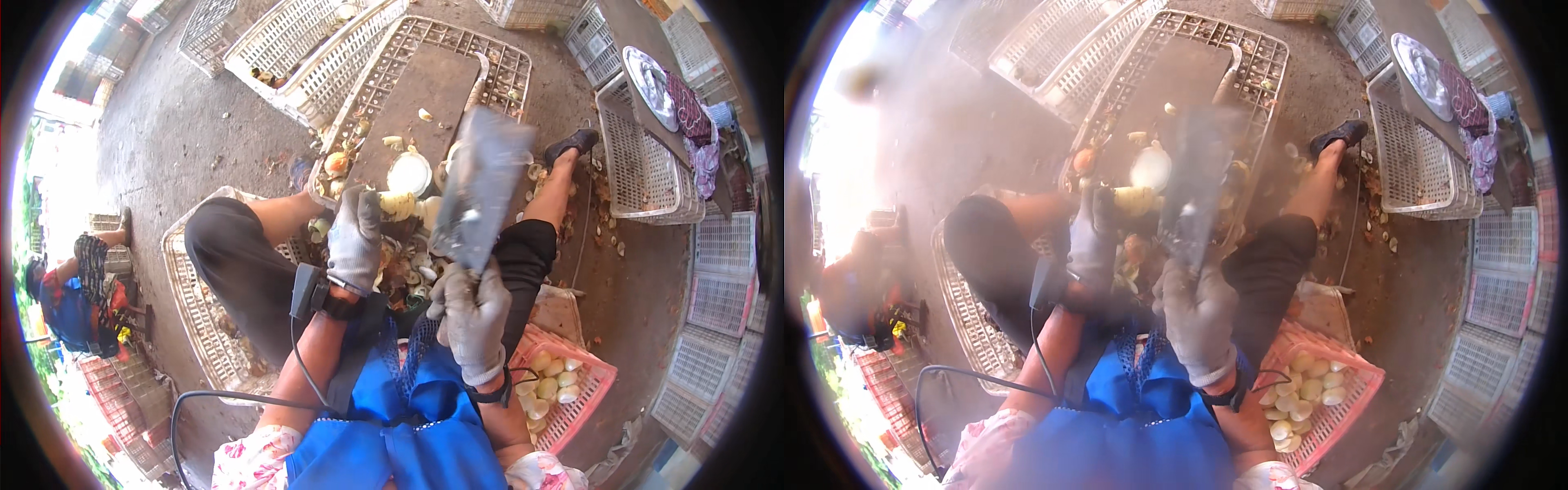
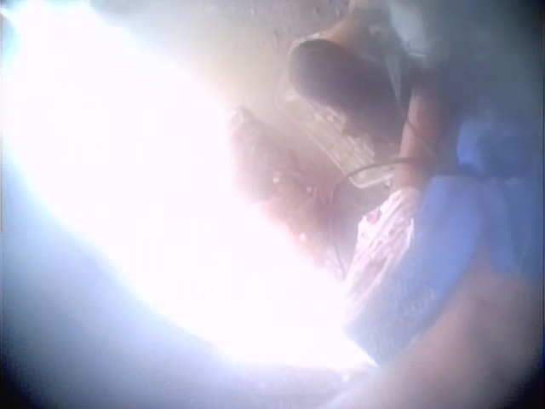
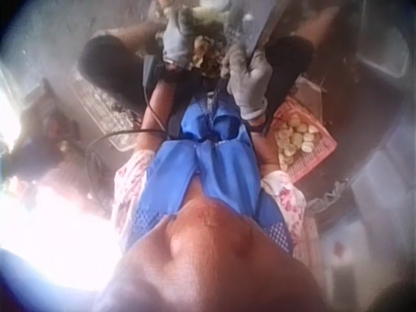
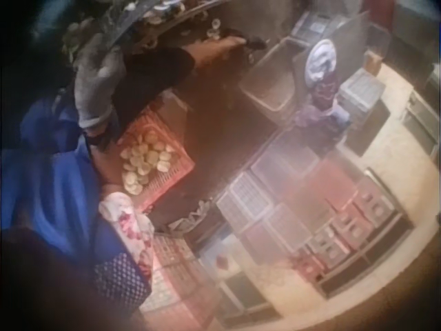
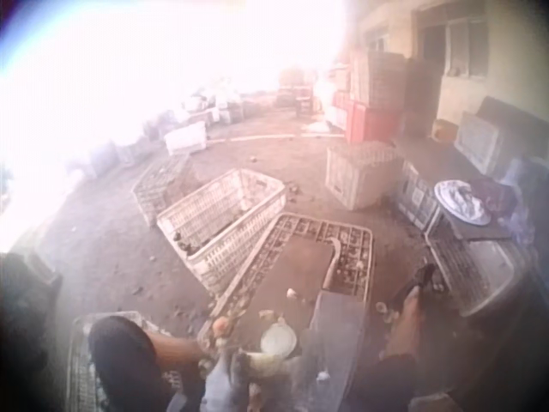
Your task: Peeling and trimming tubers using a large cleaver while sitting in a processing area.
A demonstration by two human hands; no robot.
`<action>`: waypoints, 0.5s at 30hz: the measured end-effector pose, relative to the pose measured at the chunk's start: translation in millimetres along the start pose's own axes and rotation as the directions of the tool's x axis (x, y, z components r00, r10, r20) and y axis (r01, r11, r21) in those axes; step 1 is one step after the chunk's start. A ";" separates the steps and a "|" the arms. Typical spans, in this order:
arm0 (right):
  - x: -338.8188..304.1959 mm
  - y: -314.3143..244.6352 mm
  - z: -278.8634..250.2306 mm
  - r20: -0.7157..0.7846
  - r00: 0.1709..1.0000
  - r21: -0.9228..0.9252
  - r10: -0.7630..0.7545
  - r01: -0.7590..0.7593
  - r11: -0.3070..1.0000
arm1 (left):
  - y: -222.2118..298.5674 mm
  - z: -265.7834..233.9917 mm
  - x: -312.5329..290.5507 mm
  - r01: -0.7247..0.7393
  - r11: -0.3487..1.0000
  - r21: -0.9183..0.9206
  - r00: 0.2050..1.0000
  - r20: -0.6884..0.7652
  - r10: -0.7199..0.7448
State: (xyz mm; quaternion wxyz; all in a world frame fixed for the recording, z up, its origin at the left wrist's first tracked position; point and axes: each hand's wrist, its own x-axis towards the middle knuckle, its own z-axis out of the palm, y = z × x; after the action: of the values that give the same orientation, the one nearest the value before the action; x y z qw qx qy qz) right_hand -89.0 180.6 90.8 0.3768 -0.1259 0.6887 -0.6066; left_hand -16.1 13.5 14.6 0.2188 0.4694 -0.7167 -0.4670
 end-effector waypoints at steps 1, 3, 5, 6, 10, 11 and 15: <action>-4.4 -3.0 5.0 -0.075 0.996 0.096 -0.043 0.050 0.994 | 5.9 -1.7 -2.0 -0.012 1.000 0.026 1.000 0.004 0.012; -2.1 11.0 15.9 -0.140 0.980 0.016 -0.144 0.148 0.989 | -4.8 1.5 -0.1 -0.019 1.000 0.020 1.000 -0.022 0.020; 19.9 69.1 21.4 -0.007 0.931 -0.417 -0.366 0.330 0.847 | -6.7 7.9 1.2 -0.031 0.999 0.018 0.999 -0.030 0.032; 28.7 92.1 20.6 0.145 0.884 -0.647 -0.445 0.425 0.633 | -6.3 9.0 -0.3 -0.019 1.000 -0.004 0.999 -0.030 0.019; 31.7 81.0 23.3 0.120 0.978 -0.424 -0.171 0.206 0.882 | -7.5 3.5 7.0 0.002 1.000 0.010 1.000 0.015 -0.002; 30.9 75.0 22.9 0.128 0.978 -0.446 -0.162 0.203 0.872 | 0.9 -2.3 4.9 0.026 1.000 -0.013 0.999 0.038 -0.026; 33.1 63.8 21.2 0.163 0.980 -0.510 -0.113 0.182 0.841 | -9.8 -6.3 7.2 -0.342 0.921 0.186 0.920 -0.134 0.369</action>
State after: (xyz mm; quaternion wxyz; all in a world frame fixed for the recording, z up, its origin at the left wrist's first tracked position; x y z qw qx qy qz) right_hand -79.3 158.8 19.8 0.3234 -0.3144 0.7902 -0.4149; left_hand -10.2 3.1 8.0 0.3212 0.3843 -0.8042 -0.3199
